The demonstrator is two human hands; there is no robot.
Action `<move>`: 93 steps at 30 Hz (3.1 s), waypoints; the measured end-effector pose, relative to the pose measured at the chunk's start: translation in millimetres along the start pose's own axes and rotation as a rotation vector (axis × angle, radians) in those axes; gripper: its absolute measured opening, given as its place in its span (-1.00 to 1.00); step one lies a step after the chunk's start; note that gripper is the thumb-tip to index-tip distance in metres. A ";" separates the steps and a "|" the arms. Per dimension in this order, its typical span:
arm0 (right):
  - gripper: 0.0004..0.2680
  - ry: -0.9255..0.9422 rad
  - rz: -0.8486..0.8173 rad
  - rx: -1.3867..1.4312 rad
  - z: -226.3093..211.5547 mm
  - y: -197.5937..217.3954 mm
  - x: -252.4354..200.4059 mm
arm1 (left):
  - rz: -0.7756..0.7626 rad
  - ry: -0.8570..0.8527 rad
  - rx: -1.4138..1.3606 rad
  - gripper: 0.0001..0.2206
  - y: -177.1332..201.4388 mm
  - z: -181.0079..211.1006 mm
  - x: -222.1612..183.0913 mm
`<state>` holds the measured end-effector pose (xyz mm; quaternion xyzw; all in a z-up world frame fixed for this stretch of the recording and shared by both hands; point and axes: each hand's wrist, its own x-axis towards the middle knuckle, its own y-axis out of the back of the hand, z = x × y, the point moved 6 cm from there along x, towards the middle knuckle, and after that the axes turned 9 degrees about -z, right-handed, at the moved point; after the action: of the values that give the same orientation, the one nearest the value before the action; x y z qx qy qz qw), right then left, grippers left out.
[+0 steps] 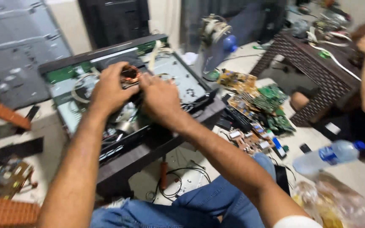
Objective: Positioning and assembling a copper coil component into an electronic device chassis while managing internal wiring.
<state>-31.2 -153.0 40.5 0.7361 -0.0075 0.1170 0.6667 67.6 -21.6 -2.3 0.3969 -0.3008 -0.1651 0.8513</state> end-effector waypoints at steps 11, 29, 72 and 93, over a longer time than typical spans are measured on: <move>-0.59 0.089 0.090 -0.099 10.2 -14.6 10.9 | -0.017 0.092 -0.008 -0.27 -4.8 -5.2 -4.5; -0.49 0.052 0.002 -0.164 6.3 -16.6 2.6 | -0.068 0.083 -0.019 -0.35 4.0 6.7 -3.1; -0.55 -0.001 -0.074 0.052 43.6 -43.7 33.1 | -0.077 0.105 -0.050 -0.37 6.3 8.5 -1.9; -0.44 0.065 -0.055 -0.116 8.3 -22.7 1.9 | -0.069 0.128 -0.071 -0.36 2.0 2.6 -0.7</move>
<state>-24.3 -158.4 18.0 0.6919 0.0277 0.1216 0.7111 65.5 -21.4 0.3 0.3865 -0.2259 -0.1793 0.8760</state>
